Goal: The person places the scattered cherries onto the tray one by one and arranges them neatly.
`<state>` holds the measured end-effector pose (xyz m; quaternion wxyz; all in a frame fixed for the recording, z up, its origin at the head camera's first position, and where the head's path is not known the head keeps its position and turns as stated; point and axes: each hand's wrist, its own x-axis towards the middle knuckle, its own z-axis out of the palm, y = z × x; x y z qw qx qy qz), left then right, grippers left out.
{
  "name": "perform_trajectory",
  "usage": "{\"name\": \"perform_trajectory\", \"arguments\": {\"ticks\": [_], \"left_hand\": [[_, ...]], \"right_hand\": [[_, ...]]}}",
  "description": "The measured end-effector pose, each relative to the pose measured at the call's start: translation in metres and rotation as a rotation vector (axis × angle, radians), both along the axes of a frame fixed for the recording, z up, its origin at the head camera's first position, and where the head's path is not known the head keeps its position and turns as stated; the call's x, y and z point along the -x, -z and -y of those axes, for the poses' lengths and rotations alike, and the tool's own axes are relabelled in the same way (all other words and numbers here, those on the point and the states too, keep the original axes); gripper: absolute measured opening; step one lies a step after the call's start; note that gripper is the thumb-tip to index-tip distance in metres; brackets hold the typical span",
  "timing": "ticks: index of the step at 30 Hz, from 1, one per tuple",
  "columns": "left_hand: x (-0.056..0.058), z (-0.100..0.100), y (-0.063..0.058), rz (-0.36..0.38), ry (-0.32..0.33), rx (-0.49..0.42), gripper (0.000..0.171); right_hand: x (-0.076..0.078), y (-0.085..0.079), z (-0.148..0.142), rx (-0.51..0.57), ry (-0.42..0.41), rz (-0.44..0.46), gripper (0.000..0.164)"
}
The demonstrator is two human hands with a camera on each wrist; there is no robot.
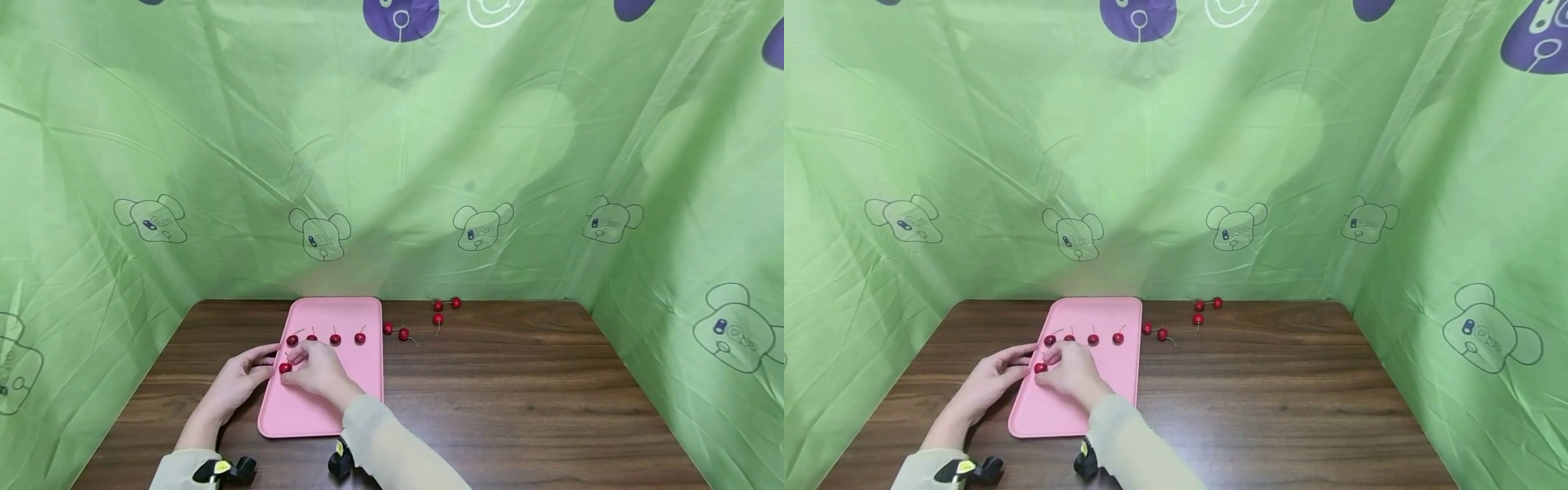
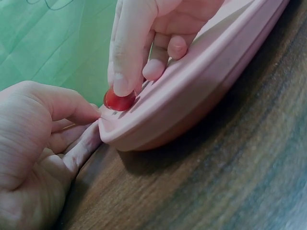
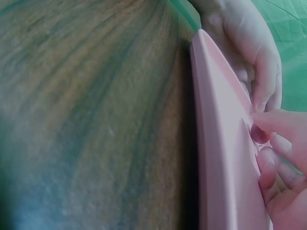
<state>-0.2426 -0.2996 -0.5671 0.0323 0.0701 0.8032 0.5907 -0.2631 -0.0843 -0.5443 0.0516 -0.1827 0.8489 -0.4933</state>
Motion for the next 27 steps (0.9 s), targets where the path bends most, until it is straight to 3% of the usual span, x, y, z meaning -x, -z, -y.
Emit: {"name": "perform_trajectory", "arguments": {"ticks": [8,14,27], "left_hand": [[-0.001,-0.001,0.000,0.024,-0.007,0.004,0.050],[-0.001,0.000,0.001,0.029,-0.020,0.021,0.050],[0.000,-0.002,0.000,0.037,-0.024,0.019,0.049]], "right_hand": [[-0.001,-0.004,-0.011,0.047,-0.016,0.028,0.036],[0.000,-0.016,-0.028,0.102,-0.032,0.054,0.038],[0.005,-0.056,-0.110,0.114,0.020,-0.027,0.032]]}}
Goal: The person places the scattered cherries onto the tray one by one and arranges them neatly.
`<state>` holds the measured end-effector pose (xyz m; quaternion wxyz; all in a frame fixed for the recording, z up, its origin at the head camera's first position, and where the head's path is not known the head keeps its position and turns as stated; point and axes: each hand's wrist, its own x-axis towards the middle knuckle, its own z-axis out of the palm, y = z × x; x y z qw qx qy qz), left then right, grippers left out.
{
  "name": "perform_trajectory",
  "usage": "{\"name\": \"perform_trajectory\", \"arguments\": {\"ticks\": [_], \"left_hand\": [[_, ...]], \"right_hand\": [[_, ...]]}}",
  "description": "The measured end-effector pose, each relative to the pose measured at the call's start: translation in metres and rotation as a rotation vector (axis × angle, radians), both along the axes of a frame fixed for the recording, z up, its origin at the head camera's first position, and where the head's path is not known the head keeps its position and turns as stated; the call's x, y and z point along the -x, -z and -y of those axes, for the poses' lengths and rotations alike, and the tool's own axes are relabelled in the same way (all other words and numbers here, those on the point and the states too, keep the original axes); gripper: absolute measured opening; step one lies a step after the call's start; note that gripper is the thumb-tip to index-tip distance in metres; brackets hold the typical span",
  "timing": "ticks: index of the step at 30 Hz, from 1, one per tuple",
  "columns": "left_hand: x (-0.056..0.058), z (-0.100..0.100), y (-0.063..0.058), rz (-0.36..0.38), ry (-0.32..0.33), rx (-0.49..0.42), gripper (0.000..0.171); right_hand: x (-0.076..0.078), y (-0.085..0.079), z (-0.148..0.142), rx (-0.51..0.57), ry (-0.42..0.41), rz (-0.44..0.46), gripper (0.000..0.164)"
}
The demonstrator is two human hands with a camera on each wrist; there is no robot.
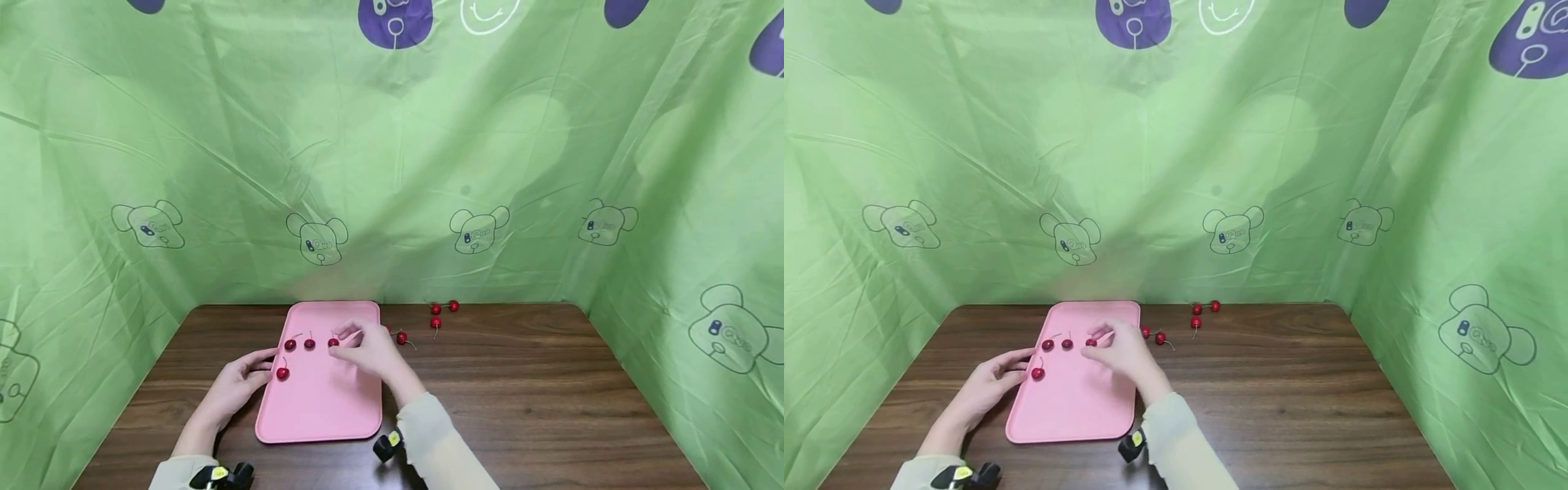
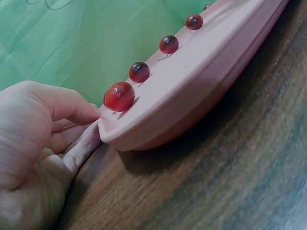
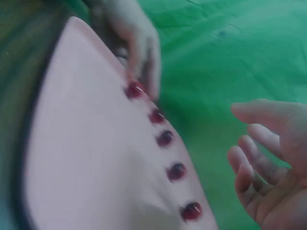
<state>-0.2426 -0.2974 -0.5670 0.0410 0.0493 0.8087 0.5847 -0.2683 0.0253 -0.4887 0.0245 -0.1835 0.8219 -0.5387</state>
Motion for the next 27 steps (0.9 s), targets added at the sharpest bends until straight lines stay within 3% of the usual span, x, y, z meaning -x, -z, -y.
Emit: {"name": "perform_trajectory", "arguments": {"ticks": [7,13,19,27], "left_hand": [[0.002,-0.004,-0.001,0.016,0.008,-0.009,0.051],[0.001,-0.002,0.000,0.005,-0.003,0.007,0.049],[0.000,-0.001,-0.001,-0.003,-0.009,0.010,0.049],[0.000,0.000,-0.001,0.001,-0.003,0.006,0.049]], "right_hand": [[0.004,0.002,-0.062,-0.013,0.057,-0.117,0.027],[0.009,0.011,-0.099,0.053,0.135,-0.115,0.026],[0.010,0.025,-0.109,0.072,0.231,-0.075,0.025],[0.012,0.051,-0.104,-0.034,0.265,0.013,0.025]]}}
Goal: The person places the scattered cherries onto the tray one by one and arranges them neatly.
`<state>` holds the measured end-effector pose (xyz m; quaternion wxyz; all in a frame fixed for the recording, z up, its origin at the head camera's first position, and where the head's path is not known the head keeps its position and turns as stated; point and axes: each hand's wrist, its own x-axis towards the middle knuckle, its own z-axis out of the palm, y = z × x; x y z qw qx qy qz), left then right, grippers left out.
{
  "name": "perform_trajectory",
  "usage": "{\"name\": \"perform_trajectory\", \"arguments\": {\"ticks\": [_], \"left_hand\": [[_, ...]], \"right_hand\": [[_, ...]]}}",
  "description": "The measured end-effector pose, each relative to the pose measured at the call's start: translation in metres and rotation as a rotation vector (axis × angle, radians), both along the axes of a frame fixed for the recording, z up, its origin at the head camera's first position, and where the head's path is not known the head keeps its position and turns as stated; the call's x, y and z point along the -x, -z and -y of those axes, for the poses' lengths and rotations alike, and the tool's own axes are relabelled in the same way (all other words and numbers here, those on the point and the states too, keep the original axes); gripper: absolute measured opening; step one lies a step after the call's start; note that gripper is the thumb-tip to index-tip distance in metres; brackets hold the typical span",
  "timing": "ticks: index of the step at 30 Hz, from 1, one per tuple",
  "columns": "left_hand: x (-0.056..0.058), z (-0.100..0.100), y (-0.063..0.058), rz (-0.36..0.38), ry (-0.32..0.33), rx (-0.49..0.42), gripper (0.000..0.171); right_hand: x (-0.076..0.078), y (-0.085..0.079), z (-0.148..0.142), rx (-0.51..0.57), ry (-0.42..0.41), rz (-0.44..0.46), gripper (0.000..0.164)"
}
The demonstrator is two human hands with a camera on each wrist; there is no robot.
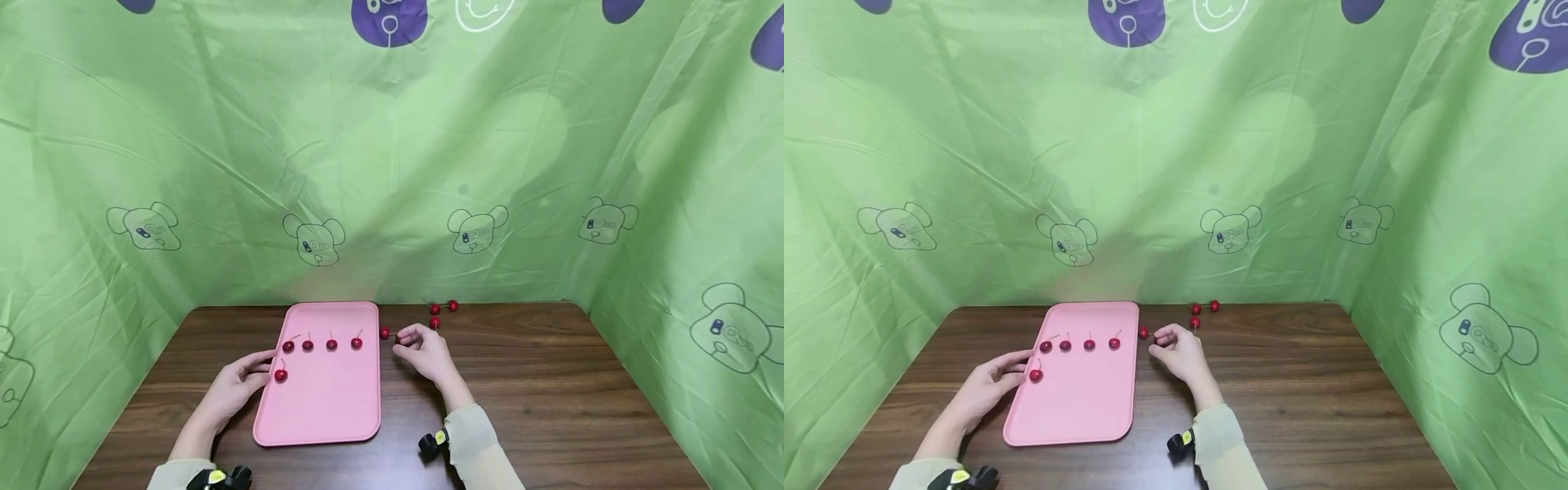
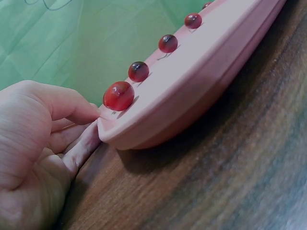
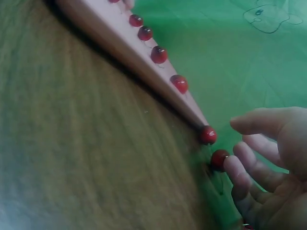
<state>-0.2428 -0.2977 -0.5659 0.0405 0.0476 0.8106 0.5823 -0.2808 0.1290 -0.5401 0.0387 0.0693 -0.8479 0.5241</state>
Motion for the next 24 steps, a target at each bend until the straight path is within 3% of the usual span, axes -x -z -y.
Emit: {"name": "perform_trajectory", "arguments": {"ticks": [9,17,24], "left_hand": [[-0.001,0.000,0.002,-0.012,-0.002,0.001,0.049],[-0.002,0.001,0.000,0.006,-0.008,0.011,0.049],[-0.002,-0.001,0.000,-0.009,-0.008,0.015,0.049]], "right_hand": [[-0.004,0.008,0.003,-0.019,0.032,0.024,0.030],[-0.007,0.012,0.006,0.012,0.071,0.029,0.048],[-0.004,0.014,0.006,-0.027,0.097,0.010,0.041]]}}
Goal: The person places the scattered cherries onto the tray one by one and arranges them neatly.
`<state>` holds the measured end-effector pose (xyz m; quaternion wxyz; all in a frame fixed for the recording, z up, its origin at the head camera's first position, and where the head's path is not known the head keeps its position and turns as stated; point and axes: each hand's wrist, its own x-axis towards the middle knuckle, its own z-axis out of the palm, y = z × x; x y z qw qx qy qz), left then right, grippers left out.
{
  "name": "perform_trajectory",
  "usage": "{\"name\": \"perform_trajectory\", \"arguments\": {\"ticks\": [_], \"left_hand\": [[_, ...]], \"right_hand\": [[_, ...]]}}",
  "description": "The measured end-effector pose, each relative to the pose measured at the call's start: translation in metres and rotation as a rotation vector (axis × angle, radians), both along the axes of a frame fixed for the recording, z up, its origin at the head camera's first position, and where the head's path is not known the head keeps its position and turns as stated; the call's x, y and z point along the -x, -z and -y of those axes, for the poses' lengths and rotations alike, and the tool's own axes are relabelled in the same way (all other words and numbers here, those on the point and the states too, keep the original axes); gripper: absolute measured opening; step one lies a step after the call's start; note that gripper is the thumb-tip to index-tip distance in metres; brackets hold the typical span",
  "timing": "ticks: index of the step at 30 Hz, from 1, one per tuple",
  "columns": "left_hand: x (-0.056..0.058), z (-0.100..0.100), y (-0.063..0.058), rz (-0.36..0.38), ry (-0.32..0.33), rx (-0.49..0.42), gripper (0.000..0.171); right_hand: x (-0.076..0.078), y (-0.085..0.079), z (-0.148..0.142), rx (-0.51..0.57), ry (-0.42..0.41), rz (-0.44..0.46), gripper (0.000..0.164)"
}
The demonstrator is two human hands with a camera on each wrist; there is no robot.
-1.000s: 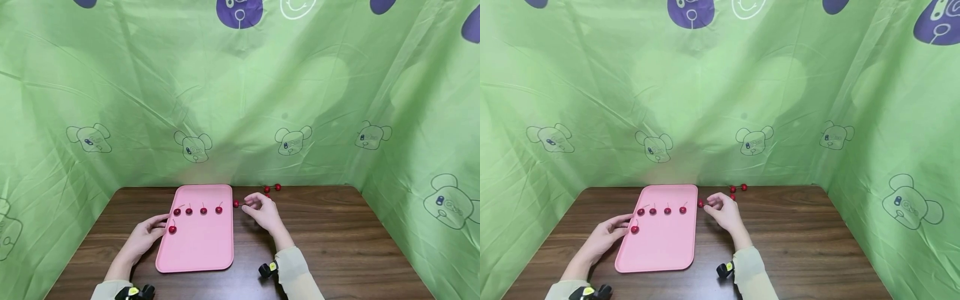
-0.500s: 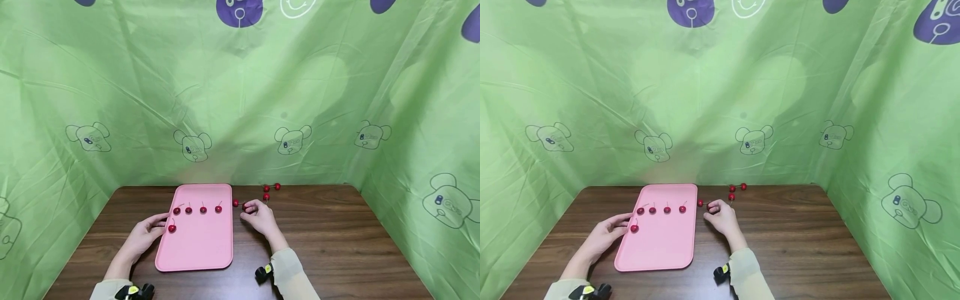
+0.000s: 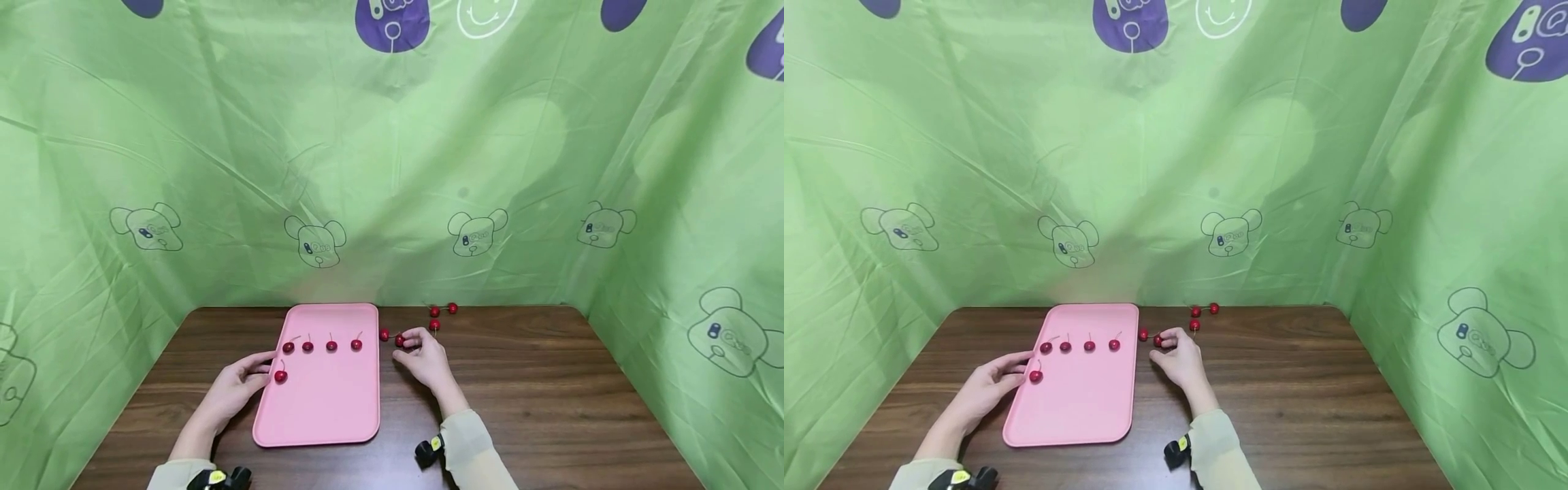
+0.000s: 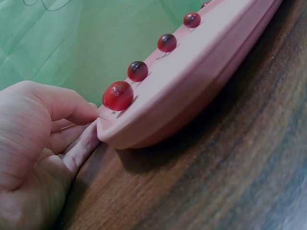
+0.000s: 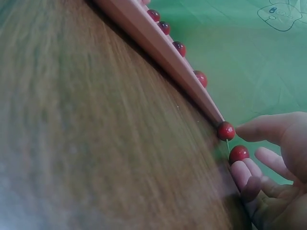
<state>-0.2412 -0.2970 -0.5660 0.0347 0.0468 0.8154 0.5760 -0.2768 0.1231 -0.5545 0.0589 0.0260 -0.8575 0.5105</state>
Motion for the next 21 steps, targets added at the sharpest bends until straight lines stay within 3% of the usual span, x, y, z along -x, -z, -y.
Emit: {"name": "perform_trajectory", "arguments": {"ticks": [14,21], "left_hand": [[0.0008,-0.0006,-0.0004,0.007,0.006,-0.017,0.049],[0.0004,0.0000,-0.0002,-0.007,0.010,-0.007,0.048]], "right_hand": [[0.0004,0.0028,-0.0005,-0.014,0.013,-0.029,0.042],[0.0011,0.0065,0.0011,0.053,0.047,0.009,0.041]]}}
